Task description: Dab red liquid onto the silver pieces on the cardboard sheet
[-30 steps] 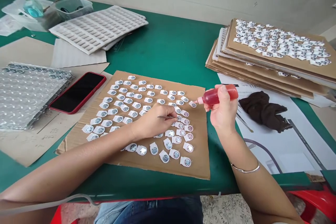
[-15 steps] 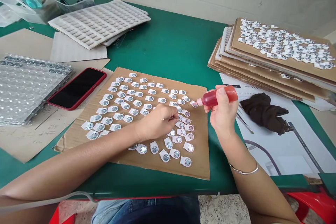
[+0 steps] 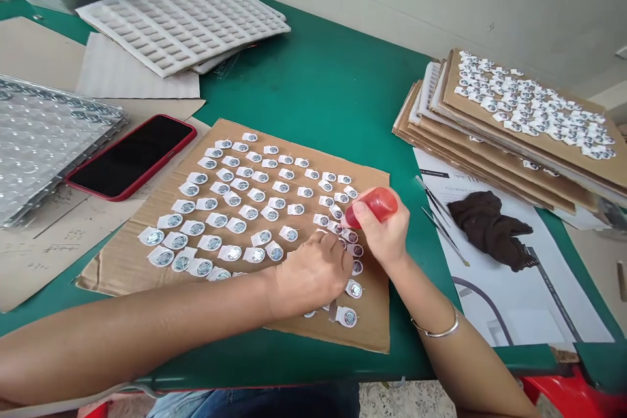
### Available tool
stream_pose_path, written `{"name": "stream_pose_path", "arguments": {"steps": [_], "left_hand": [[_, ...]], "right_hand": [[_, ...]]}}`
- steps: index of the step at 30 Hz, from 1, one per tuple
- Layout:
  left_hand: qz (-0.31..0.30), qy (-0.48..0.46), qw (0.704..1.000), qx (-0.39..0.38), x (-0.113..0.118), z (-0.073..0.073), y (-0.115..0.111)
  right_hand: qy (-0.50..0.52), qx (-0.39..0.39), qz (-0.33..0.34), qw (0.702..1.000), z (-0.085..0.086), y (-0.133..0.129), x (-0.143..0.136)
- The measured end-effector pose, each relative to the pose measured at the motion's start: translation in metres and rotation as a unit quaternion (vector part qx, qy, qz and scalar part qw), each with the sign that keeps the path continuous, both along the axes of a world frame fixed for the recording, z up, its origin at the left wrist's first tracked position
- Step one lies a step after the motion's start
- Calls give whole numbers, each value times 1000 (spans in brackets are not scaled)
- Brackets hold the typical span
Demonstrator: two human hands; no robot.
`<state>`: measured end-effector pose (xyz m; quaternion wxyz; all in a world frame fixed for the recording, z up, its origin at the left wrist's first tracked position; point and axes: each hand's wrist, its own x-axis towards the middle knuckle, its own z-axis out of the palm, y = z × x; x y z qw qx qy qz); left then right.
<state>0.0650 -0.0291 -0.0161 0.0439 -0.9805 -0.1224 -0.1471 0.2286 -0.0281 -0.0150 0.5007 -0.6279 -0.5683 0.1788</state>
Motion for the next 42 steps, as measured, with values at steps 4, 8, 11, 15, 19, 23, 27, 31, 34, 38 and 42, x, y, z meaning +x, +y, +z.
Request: {"name": "stream_pose_path", "arguments": {"steps": [4,8,11,15,19,23,27,31,34,38,42], "left_hand": [[10,-25,999,25,3,-5,-6],[10,-22,999,26,3,-6,-8],[7,-20,999,30,2,-7,-9],[9,-17,999,36,2,-8,-9],[12,-27,998,48,2,-9,-9],[11,-26,998,52,2,-9,-9],[7,-20,999,45,2,-10,-9],[4,-19,999,49,2,-11,-9],[6,-20,998,60,2,-12,-10],[6,-11,998,65,2,-11,-10],[6,-11,998,68,2,-10,-9]], "right_hand": [[-32,10,5,999,-1,0,0],[-49,7,11,999,-1,0,1],[-56,5,15,998,-2,0,1],[-64,11,18,998,-3,0,2],[-70,15,18,997,-2,1,1],[-73,15,15,997,-1,1,0],[-70,17,12,997,-1,2,0],[-69,21,9,997,-2,2,1],[-74,27,5,997,-3,2,1],[-81,28,2,996,-3,2,2],[-81,32,1,996,-3,2,2]]}}
